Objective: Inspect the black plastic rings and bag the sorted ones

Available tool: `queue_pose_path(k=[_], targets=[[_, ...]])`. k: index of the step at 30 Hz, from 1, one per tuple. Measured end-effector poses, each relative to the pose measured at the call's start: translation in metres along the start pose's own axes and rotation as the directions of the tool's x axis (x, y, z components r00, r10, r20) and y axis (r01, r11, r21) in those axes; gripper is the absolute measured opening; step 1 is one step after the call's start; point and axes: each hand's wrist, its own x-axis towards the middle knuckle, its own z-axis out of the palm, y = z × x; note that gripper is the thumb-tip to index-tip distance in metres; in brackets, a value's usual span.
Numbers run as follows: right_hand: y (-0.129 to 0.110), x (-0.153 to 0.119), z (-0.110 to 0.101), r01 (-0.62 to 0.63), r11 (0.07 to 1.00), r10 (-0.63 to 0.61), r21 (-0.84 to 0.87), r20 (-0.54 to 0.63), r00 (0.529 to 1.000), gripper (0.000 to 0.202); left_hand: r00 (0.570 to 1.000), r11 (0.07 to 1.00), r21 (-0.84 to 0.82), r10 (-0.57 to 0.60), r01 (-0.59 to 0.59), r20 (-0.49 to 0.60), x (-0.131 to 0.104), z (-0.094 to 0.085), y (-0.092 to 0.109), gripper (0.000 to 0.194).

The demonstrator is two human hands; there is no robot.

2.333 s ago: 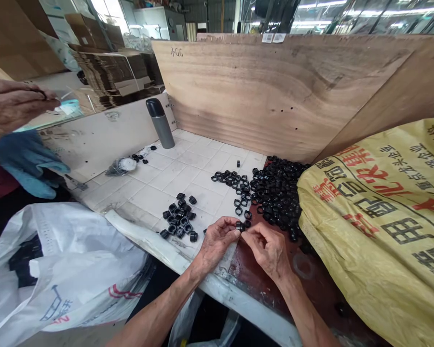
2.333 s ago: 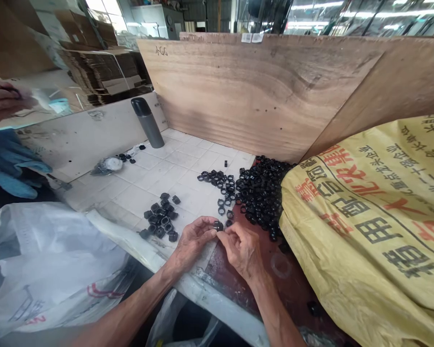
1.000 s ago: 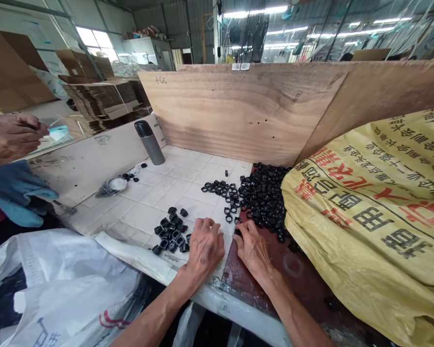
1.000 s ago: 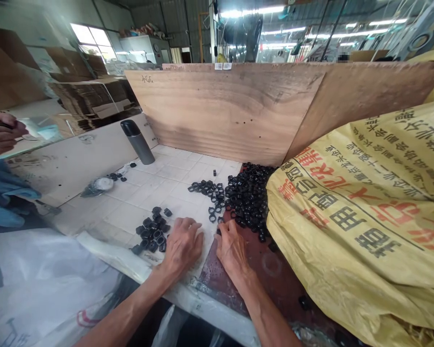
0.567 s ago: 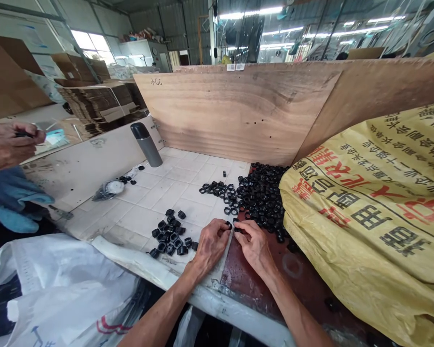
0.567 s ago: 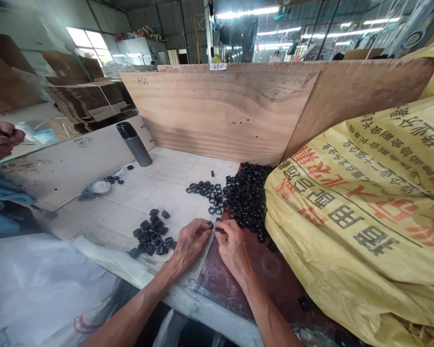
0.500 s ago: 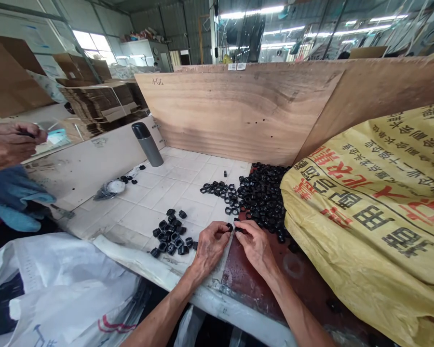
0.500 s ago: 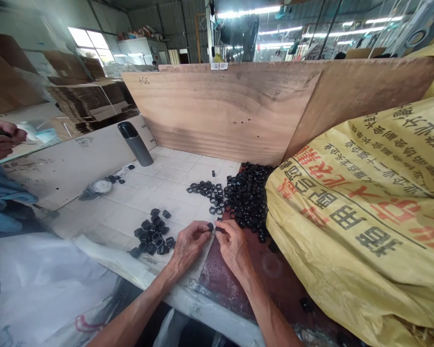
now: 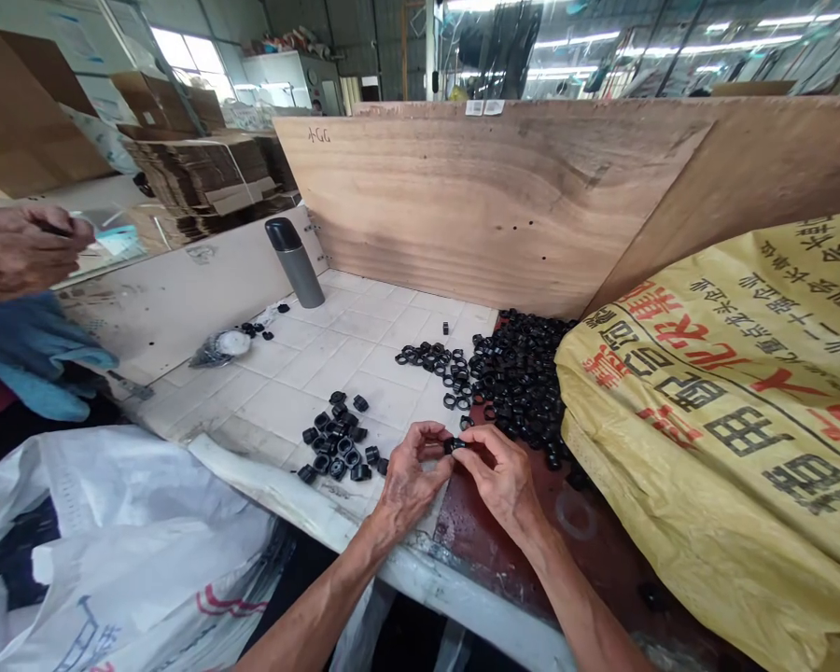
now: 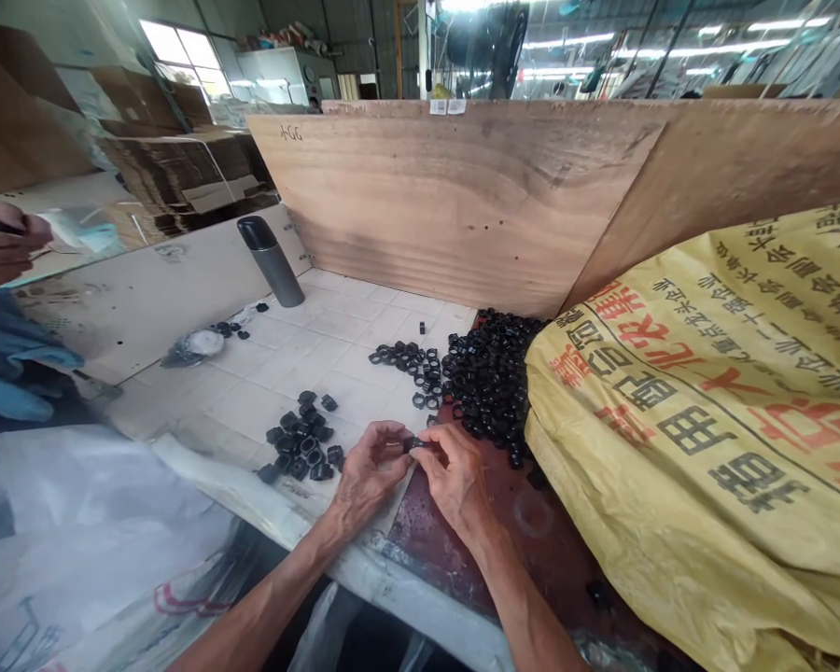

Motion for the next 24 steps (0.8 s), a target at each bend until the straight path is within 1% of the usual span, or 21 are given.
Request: queue_pose_path(k=[3, 5, 7, 10, 13, 16, 18, 21, 24], targets=[[-0.0004, -0.0008, -0.0016, 0.038, 0.999, -0.038, 0.009, 0.011, 0.999, 0.011, 0.998, 0.987, -0.156, -0.04, 0.048, 0.055, 0.0004, -0.0003, -0.0033, 0.028], [-0.0004, -0.0014, -0.0031, 0.063, 0.998, -0.063, 0.019, 0.022, 0.998, 0.016, 0.996, 0.982, -0.184, -0.037, 0.05, 0.076, 0.0008, -0.0008, -0.003, 0.026], [-0.0004, -0.0017, -0.0043, 0.078, 0.997, -0.078, 0.02, 0.029, 0.997, 0.019, 0.996, 0.985, -0.17, 0.001, 0.015, 0.091, 0.0011, -0.0018, -0.0019, 0.023], [-0.0002, -0.0022, -0.0044, 0.076, 0.997, -0.076, 0.024, 0.024, 0.997, 0.018, 0.992, 0.989, -0.131, 0.084, -0.071, 0.098, 0.0016, -0.0038, -0.0018, 0.021], [0.0002, -0.0027, -0.0035, 0.019, 0.999, -0.02, 0.048, 0.012, 1.0, 0.017, 0.981, 0.982, -0.091, 0.173, -0.165, 0.092, 0.0023, -0.0053, -0.0044, 0.021], [0.0008, -0.0033, -0.0029, -0.023, 0.998, 0.022, 0.063, 0.017, 1.0, 0.014, 0.967, 0.969, -0.098, 0.235, -0.226, 0.094, 0.003, -0.0057, -0.0071, 0.022], [0.0015, -0.0038, -0.0023, -0.025, 0.998, 0.024, 0.061, 0.021, 0.999, 0.012, 0.965, 0.966, -0.109, 0.244, -0.234, 0.096, 0.0031, -0.0055, -0.0075, 0.023], [0.0034, -0.0052, -0.0004, -0.036, 0.999, 0.035, 0.034, 0.023, 0.999, 0.015, 0.968, 0.972, -0.101, 0.225, -0.215, 0.108, 0.0029, -0.0057, -0.0054, 0.022], [0.0055, -0.0071, 0.0024, 0.013, 0.998, -0.012, -0.054, 0.017, 1.0, 0.018, 0.972, 0.979, -0.089, 0.196, -0.185, 0.133, 0.003, -0.0064, -0.0016, 0.022]])
